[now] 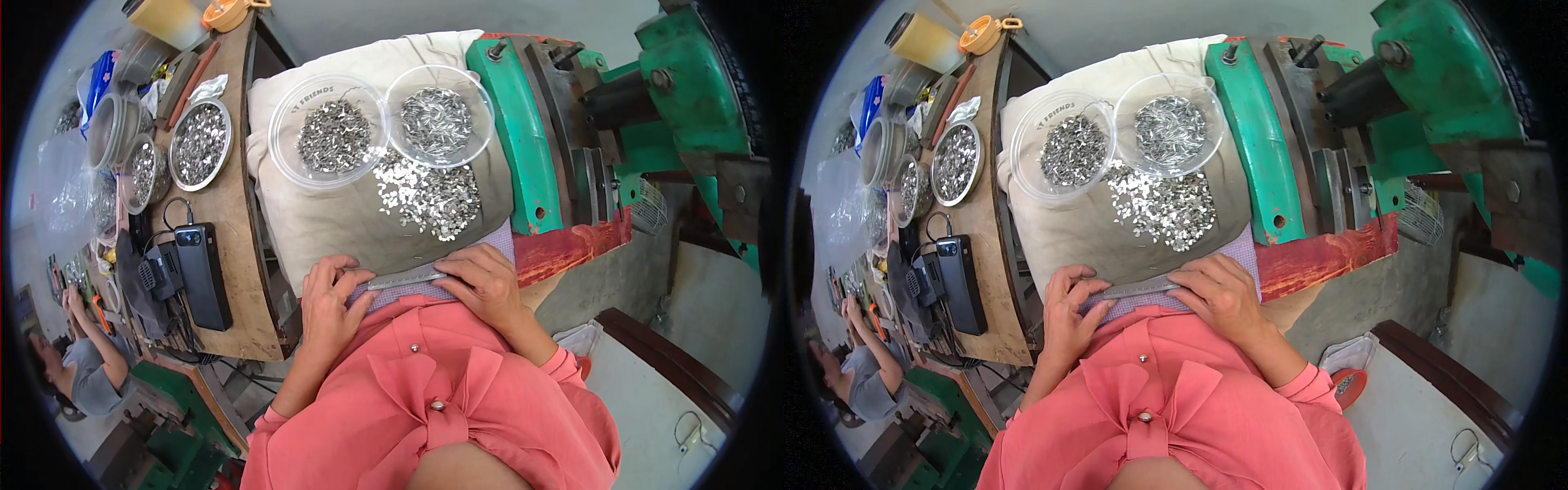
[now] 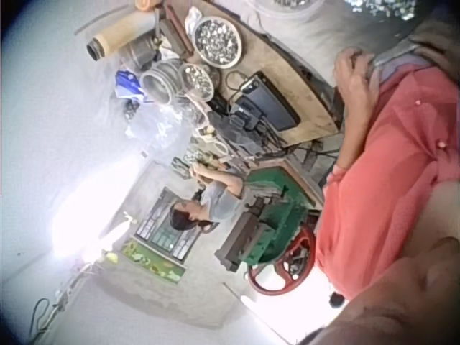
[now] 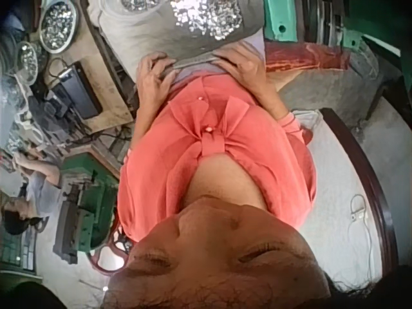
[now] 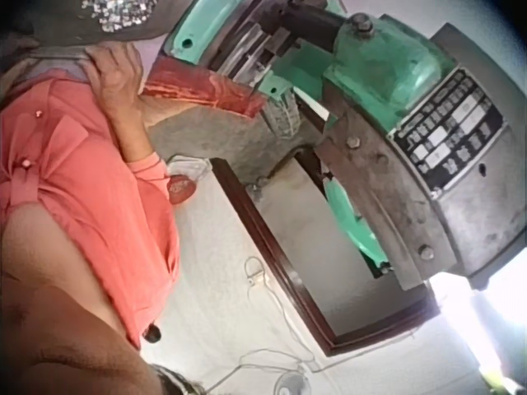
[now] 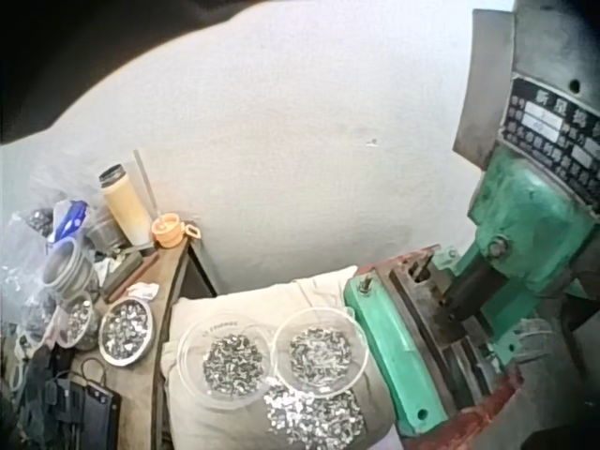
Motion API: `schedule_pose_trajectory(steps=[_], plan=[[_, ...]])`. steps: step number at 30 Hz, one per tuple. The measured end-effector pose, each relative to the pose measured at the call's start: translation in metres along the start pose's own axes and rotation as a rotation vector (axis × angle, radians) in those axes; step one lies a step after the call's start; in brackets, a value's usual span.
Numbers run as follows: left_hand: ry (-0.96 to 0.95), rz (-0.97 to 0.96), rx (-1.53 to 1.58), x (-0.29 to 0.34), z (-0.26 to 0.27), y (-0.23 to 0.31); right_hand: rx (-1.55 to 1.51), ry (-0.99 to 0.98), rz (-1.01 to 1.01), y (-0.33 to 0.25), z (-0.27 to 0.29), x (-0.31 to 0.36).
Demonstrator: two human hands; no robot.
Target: The person places small metal studs into a metal strip, then secures them using a mechanical press.
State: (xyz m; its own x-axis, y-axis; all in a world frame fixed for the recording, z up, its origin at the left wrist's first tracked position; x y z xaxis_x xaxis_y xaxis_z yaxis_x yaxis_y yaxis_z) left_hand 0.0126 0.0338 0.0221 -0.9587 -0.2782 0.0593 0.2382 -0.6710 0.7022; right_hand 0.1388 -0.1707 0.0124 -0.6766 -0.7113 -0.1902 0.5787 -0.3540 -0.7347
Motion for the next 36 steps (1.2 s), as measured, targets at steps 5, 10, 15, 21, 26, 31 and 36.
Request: schedule_pose_trajectory(steps=[5, 10, 15, 21, 26, 31, 36], plan=[[-0.022, -0.205, -0.065, -0.009, 0.001, 0.016, 0.044, 0.015, 0.097, -0.003, 0.014, 0.007], [0.021, -0.498, -0.077, -0.059, 0.010, 0.080, 0.174, 0.295, 0.126, -0.013, 0.076, 0.015], [-0.076, -0.925, -0.139, -0.134, -0.003, 0.165, 0.332, 0.601, 0.055, -0.004, 0.133, 0.038], [-0.160, -1.263, -0.359, -0.194, -0.043, 0.223, 0.263, 0.862, -0.163, 0.016, 0.147, 0.050], [-0.245, -1.408, -0.523, -0.197, -0.060, 0.243, 0.245, 0.833, -0.247, 0.012, 0.142, 0.055], [-0.297, -1.495, -0.568, -0.187, -0.068, 0.254, 0.213, 0.839, -0.310, 0.004, 0.136, 0.068], [-0.310, -1.461, -0.689, -0.178, -0.069, 0.253, 0.137, 0.852, -0.337, 0.015, 0.130, 0.065]])
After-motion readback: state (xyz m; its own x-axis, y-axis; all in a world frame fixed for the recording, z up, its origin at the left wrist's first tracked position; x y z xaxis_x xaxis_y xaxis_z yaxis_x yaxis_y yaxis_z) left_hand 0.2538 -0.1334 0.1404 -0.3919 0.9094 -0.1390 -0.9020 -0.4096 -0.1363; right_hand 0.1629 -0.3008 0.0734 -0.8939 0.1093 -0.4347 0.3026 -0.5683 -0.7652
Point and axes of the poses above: each hand's wrist, its own x-axis away from the middle knuckle, its own z-axis out of the back of the hand, y = z × x, the point moved 3 cm from there along -x, towards the middle knuckle, and after that the axes turned 2 degrees about -z, right-handed, at the moved point
